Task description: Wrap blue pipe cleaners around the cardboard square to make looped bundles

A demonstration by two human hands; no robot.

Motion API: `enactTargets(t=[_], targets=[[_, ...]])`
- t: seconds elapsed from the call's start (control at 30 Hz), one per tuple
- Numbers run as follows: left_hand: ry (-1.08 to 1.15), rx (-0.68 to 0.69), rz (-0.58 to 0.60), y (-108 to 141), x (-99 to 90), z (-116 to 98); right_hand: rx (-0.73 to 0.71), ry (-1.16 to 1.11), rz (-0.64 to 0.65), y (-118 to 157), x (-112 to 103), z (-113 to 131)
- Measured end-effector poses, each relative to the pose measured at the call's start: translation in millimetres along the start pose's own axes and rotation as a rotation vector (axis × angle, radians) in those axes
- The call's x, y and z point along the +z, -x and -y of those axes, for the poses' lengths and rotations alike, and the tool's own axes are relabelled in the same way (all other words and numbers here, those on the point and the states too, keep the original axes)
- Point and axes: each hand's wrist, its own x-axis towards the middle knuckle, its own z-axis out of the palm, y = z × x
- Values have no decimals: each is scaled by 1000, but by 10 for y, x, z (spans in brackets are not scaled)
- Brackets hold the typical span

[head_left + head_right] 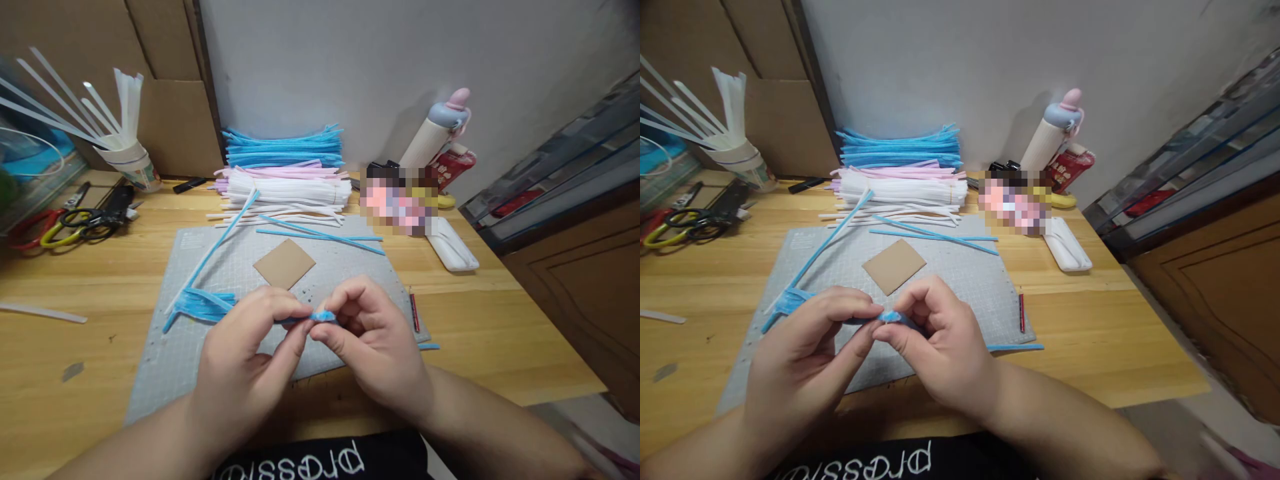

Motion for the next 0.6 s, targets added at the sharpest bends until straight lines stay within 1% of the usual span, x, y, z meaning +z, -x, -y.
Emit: enactTargets(t=[0.1,0.17,0.3,0.47,0.6], targets=[[78,-47,-17,0,-12,-3,-29,-19,108,-33,-38,13],[110,-62,-20,-1,-16,-2,-58,0,146,-60,-71,22],[157,-74,19,-8,-11,0,-52,-48,118,-92,-101,23],[196,-132,3,-16,-17,-9,-35,-41,127,-84,-80,14],[179,-119,14,-16,-36,-25,-26,-70,63,-70,-62,11]])
